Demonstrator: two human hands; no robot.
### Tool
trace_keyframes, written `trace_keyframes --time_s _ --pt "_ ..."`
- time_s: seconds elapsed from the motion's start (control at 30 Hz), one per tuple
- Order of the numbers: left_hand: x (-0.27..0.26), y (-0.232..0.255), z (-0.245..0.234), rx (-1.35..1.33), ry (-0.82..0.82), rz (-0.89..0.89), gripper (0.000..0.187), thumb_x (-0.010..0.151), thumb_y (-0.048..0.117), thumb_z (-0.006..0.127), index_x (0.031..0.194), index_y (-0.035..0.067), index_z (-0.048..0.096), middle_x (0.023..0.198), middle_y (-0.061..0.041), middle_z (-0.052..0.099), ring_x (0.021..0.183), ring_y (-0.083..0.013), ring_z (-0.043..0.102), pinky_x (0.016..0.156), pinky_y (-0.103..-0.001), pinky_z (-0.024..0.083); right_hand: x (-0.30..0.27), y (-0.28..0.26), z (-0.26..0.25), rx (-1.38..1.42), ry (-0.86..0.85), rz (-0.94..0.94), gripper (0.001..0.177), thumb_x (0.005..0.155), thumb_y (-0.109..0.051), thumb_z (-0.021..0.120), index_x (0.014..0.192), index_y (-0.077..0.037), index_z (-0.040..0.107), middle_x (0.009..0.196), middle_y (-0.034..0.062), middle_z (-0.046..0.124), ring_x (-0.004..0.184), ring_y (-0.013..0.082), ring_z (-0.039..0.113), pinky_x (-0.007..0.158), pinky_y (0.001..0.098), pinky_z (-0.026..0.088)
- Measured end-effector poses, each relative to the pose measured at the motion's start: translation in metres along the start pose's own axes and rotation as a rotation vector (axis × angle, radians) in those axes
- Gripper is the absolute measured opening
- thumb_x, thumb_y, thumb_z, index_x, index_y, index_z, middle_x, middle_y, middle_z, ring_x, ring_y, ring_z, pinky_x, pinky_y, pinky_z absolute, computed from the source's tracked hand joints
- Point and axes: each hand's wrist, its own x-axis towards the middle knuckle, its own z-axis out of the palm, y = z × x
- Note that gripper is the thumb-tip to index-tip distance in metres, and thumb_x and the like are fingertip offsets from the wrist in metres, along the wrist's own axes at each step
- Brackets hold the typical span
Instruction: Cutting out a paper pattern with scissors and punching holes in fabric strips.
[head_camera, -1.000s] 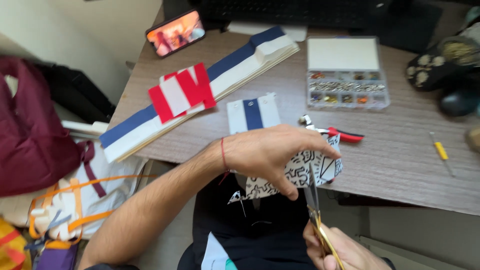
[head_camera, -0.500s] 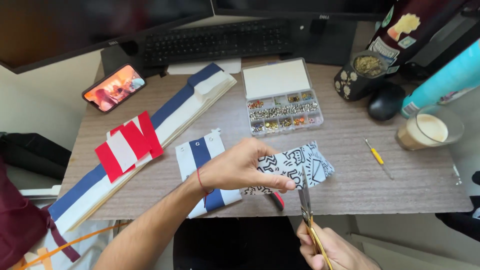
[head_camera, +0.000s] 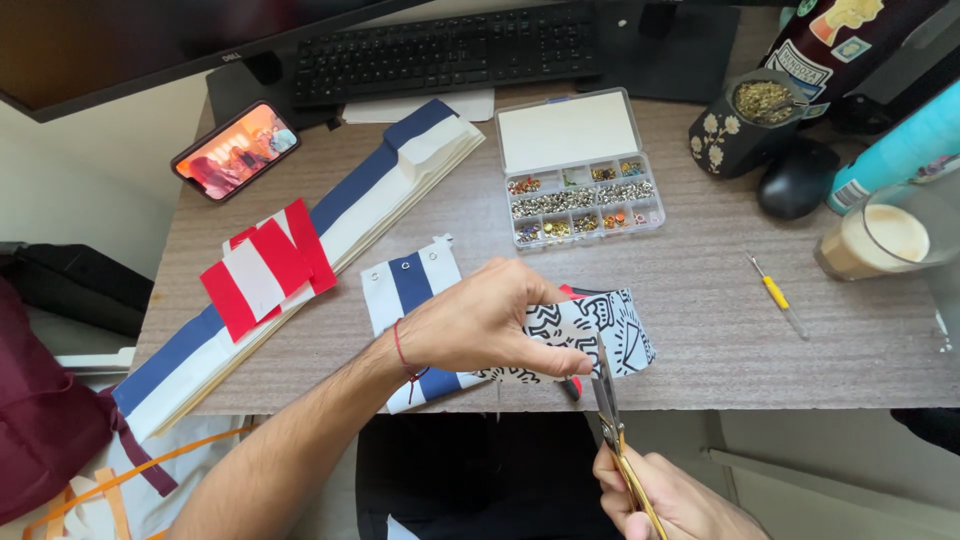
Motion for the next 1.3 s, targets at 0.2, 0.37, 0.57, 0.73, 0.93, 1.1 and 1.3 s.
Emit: trace_keyframes --time_s 0.2,0.37,0.57,0.73,0.93,1.1,1.3 --pt "-0.009 -0.006 0.008 0.035 0.068 0.054 0.041 0.098 0.05 0.091 0.074 0.022 0.075 0.065 0.007 0.03 0.062 -0.0105 0.021 0.055 -0.037 0.018 0.003 0.001 0.009 0.028 0.012 -0.041 0.068 0.104 -0.077 0.067 0.104 -0.016 0.038 0.075 -0.0061 0.034 0.065 0.0107 0.026 0.056 0.0339 0.024" --pt "-0.019 -0.004 0.017 -0.043 0.115 0.065 0.027 0.1 0.046 0.089 0.091 0.02 0.089 0.063 0.008 0.034 0.06 -0.0079 0.024 0.053 -0.034 0.019 0.008 0.006 0.018 0.126 0.008 -0.112 0.082 0.101 -0.091 0.069 0.106 -0.015 0.039 0.071 -0.0064 0.041 0.061 0.0083 0.028 0.054 0.0317 0.025" --pt "-0.027 -0.006 0.027 -0.287 0.161 0.007 0.017 0.102 0.029 0.092 0.094 0.014 0.089 0.081 0.013 0.072 0.07 -0.001 0.046 0.059 -0.025 0.036 0.01 0.005 0.023 0.153 -0.022 -0.153 0.059 0.114 -0.067 0.064 0.107 -0.015 0.037 0.076 -0.0067 0.036 0.065 0.009 0.023 0.058 0.0324 0.022" --pt "-0.031 -0.014 0.032 -0.321 0.166 0.087 0.023 0.102 0.03 0.091 0.088 0.014 0.083 0.078 0.013 0.062 0.073 -0.0012 0.046 0.062 -0.025 0.035 0.018 0.003 0.027 0.107 -0.002 -0.185 0.089 0.099 -0.102 0.058 0.105 -0.016 0.037 0.068 -0.0036 0.046 0.059 0.0098 0.027 0.056 0.0325 0.025" --pt "-0.035 -0.013 0.046 -0.335 0.212 0.014 0.021 0.104 0.033 0.089 0.096 0.014 0.086 0.081 0.015 0.073 0.076 0.0036 0.054 0.064 -0.022 0.046 0.023 0.023 0.031 0.244 0.006 -0.215 0.089 0.1 -0.095 0.073 0.107 -0.015 0.036 0.067 -0.0027 0.044 0.058 0.0103 0.027 0.054 0.0317 0.024" --pt "-0.034 -0.024 0.066 -0.402 0.301 0.022 0.022 0.103 0.033 0.091 0.093 0.015 0.083 0.08 0.015 0.064 0.078 0.0007 0.05 0.069 -0.022 0.043 0.024 0.025 0.034 0.295 0.013 -0.221 0.087 0.1 -0.092 0.076 0.109 -0.014 0.037 0.07 -0.003 0.045 0.059 0.0097 0.028 0.054 0.0307 0.025" --pt "-0.034 -0.03 0.077 -0.486 0.342 0.014 0.018 0.103 0.029 0.091 0.104 0.012 0.087 0.095 0.014 0.074 0.091 0.0001 0.059 0.082 -0.022 0.052 0.023 0.022 0.039 0.376 0.026 -0.204 0.082 0.103 -0.083 0.08 0.11 -0.014 0.037 0.069 -0.0018 0.043 0.057 0.0094 0.028 0.052 0.0303 0.026"
